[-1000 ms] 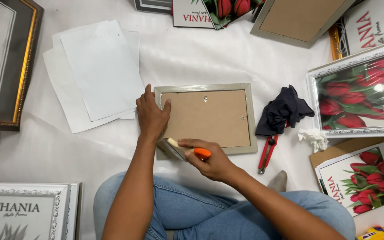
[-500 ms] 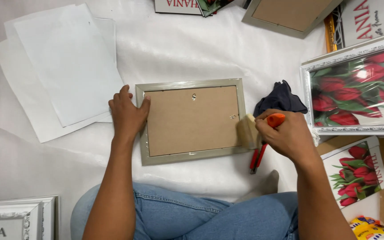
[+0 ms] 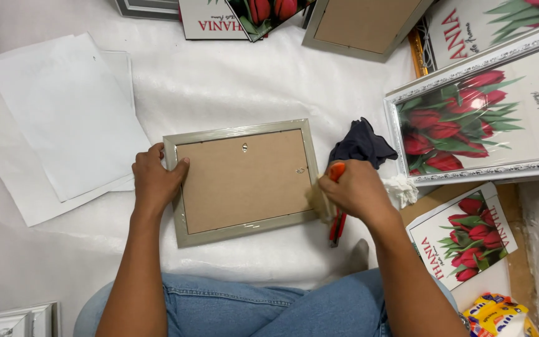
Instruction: Assemble picture frames by cleaning the glass with a brush and cloth before inserting the backing board.
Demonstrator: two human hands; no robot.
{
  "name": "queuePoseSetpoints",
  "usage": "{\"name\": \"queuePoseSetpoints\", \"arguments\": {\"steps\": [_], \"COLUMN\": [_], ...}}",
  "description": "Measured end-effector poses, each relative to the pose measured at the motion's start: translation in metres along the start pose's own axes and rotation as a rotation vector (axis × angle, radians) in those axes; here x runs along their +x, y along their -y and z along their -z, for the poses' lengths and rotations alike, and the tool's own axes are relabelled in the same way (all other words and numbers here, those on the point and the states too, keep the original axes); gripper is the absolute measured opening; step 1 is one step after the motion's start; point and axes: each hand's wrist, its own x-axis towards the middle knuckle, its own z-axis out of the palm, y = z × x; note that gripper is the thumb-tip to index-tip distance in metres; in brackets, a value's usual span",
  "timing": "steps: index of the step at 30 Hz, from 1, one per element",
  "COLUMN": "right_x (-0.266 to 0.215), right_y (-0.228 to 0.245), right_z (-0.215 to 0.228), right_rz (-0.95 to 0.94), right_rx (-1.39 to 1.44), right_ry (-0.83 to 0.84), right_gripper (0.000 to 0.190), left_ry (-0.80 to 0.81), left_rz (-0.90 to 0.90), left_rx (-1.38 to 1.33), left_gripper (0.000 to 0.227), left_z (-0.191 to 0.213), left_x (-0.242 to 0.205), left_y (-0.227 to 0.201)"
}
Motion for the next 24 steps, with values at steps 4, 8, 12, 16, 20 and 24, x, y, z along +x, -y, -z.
{"name": "queuePoseSetpoints", "arguments": {"steps": [4, 8, 12, 16, 20, 24], "right_x": [0.006, 0.032, 0.036, 0.033, 0.010, -0.023], "right_y": [-0.006, -0.007, 0.003, 0.003, 0.011, 0.041], "right_z": [0.005, -0.019, -0.030, -0.029, -0.010, 0.004], "right_rz": [-0.050, 0.111, 0.212, 0.341, 0.287, 0.138], "right_rx": [0.222, 0.286, 0.490, 0.359, 0.161, -0.053], "right_ry": [-0.225, -0.404, -0.577, -0.562, -0.406, -0.127], "right_gripper": [0.027, 0.018, 0.013, 0.013, 0.011, 0.020], "left_ry": [0.036, 0.045, 0.051, 0.057, 0.058, 0.067], "left_rz": [0.005, 0.009, 0.006, -0.002, 0.000, 0.042], "left_rx": [-0.038, -0.046, -0.077, -0.086, -0.081, -0.053], "left_gripper": [0.077, 0.080, 0.078, 0.078, 0.079, 0.080], "left_z": [0.008, 0.006, 0.010, 0.016, 0.015, 0.011], "left_x": [-0.008, -0.007, -0.009, -0.013, -0.010, -0.002], "left_y": [-0.015, -0.013, -0.016, -0.024, -0.019, -0.009]}}
